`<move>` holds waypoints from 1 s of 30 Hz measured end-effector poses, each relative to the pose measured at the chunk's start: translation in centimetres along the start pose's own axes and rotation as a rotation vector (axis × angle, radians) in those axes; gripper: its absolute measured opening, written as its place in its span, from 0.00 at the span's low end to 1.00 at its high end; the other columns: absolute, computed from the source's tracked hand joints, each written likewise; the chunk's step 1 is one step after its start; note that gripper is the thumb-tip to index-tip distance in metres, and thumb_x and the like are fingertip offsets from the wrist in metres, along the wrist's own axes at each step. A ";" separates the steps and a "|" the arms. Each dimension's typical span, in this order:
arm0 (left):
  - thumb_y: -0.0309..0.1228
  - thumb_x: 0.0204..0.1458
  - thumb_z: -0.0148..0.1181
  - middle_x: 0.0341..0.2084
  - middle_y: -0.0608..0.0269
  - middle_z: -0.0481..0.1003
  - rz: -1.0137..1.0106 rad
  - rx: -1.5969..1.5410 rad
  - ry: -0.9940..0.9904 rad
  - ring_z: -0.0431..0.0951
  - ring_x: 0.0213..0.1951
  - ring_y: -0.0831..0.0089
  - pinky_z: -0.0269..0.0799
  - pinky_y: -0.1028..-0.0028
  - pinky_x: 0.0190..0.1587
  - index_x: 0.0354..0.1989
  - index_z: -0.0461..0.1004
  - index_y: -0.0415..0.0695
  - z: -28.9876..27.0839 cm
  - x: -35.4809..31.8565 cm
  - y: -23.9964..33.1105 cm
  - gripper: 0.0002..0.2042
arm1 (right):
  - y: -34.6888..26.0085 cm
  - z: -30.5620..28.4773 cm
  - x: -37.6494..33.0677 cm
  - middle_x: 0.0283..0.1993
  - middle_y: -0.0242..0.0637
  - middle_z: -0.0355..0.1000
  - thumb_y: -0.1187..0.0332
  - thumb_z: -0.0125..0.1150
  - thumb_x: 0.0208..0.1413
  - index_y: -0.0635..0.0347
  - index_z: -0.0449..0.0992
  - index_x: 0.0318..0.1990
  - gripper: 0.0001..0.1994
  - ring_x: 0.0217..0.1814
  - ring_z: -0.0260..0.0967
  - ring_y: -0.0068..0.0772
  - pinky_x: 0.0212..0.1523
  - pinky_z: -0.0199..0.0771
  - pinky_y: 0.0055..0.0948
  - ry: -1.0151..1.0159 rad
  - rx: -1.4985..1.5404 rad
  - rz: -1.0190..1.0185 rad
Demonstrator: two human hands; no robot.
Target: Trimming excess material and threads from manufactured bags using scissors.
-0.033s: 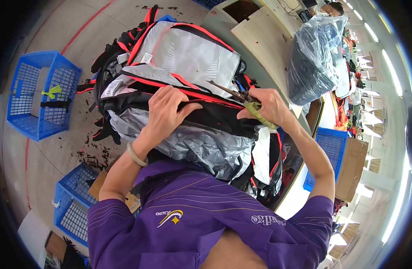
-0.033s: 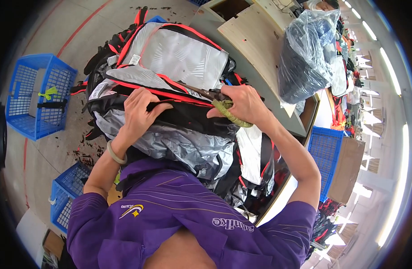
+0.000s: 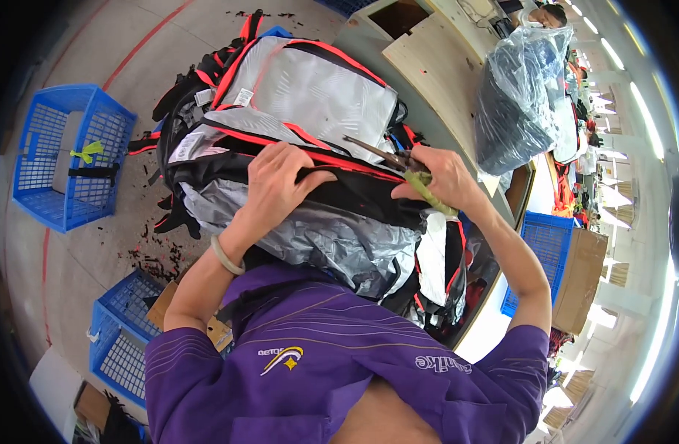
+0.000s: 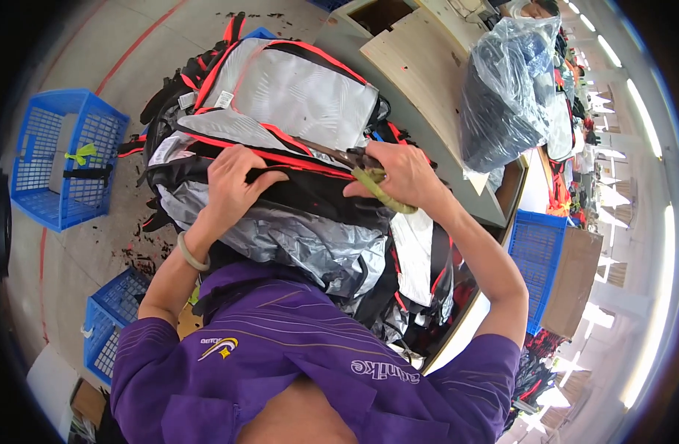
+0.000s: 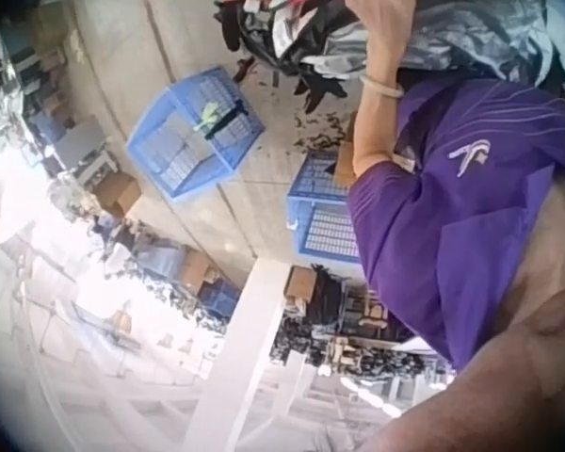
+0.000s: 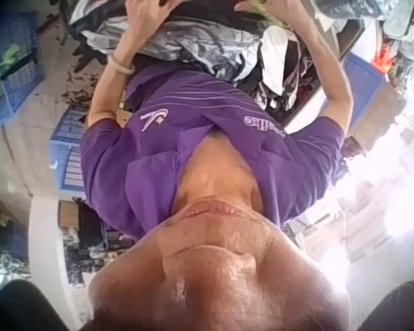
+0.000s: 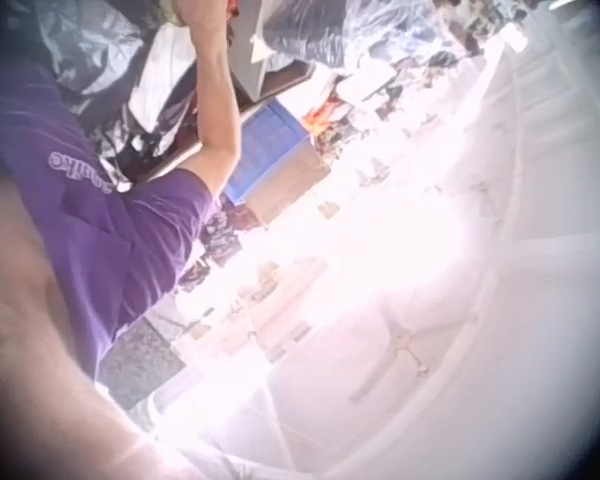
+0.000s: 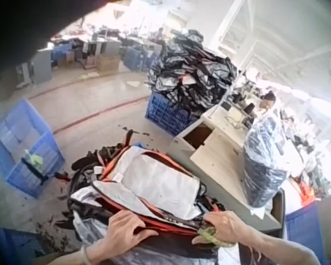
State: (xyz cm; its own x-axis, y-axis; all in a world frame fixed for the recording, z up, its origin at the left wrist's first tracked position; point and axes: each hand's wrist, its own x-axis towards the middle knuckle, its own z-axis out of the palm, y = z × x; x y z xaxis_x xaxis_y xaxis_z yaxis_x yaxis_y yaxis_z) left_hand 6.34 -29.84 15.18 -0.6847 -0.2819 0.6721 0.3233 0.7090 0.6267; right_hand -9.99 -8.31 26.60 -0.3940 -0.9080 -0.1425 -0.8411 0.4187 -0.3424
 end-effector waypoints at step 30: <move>0.30 0.44 0.65 0.24 0.56 0.74 -0.170 0.049 -0.427 0.74 0.31 0.56 0.66 0.64 0.36 0.28 0.70 0.40 -3.1 1.8 4.3 0.10 | -6.3 8.2 -0.1 0.27 0.28 0.68 0.68 0.72 0.45 0.63 0.68 0.34 0.16 0.28 0.63 0.17 0.31 0.65 0.23 0.377 0.825 0.263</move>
State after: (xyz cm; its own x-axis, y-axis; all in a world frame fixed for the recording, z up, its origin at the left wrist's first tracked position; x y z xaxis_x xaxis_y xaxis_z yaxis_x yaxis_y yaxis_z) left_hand 8.45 -29.30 20.29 -0.9364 -0.1121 0.3325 0.1593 0.7084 0.6876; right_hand -1.60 -11.03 21.13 -0.7494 -0.6604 -0.0484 -0.2372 0.3360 -0.9115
